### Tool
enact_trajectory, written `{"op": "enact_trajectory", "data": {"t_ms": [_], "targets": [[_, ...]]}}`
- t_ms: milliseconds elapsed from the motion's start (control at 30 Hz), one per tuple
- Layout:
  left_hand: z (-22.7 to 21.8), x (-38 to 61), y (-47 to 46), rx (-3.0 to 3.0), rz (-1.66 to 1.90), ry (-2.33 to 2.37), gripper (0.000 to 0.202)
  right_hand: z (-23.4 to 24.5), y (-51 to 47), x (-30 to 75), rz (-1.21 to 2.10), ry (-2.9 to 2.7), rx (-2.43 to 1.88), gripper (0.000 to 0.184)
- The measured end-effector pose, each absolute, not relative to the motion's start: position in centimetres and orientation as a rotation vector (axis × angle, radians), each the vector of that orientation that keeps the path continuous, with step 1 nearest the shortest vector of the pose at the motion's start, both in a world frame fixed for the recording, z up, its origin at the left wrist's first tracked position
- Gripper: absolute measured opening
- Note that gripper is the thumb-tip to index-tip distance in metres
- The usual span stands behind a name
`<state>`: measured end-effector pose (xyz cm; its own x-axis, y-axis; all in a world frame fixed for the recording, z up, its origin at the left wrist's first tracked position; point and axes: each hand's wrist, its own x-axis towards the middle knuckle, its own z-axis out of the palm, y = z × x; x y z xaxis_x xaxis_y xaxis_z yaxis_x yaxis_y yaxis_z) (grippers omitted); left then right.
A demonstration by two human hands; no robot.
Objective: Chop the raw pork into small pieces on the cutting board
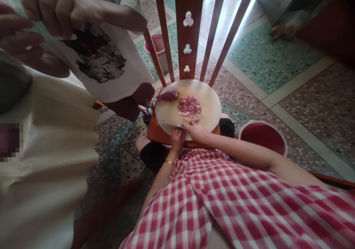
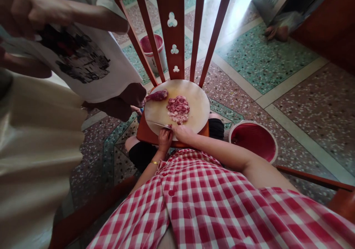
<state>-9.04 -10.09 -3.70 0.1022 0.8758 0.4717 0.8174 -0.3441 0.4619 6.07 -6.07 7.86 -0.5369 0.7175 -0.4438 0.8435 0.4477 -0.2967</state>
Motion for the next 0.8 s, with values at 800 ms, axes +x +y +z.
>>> {"op": "enact_trajectory", "data": {"t_ms": [800], "targets": [[-3.0, -8.8, -10.0, 2.271, 1.133, 1.697, 0.018, 7.5, -5.1, 5.0, -0.685, 2.476, 1.283, 0.033]]}}
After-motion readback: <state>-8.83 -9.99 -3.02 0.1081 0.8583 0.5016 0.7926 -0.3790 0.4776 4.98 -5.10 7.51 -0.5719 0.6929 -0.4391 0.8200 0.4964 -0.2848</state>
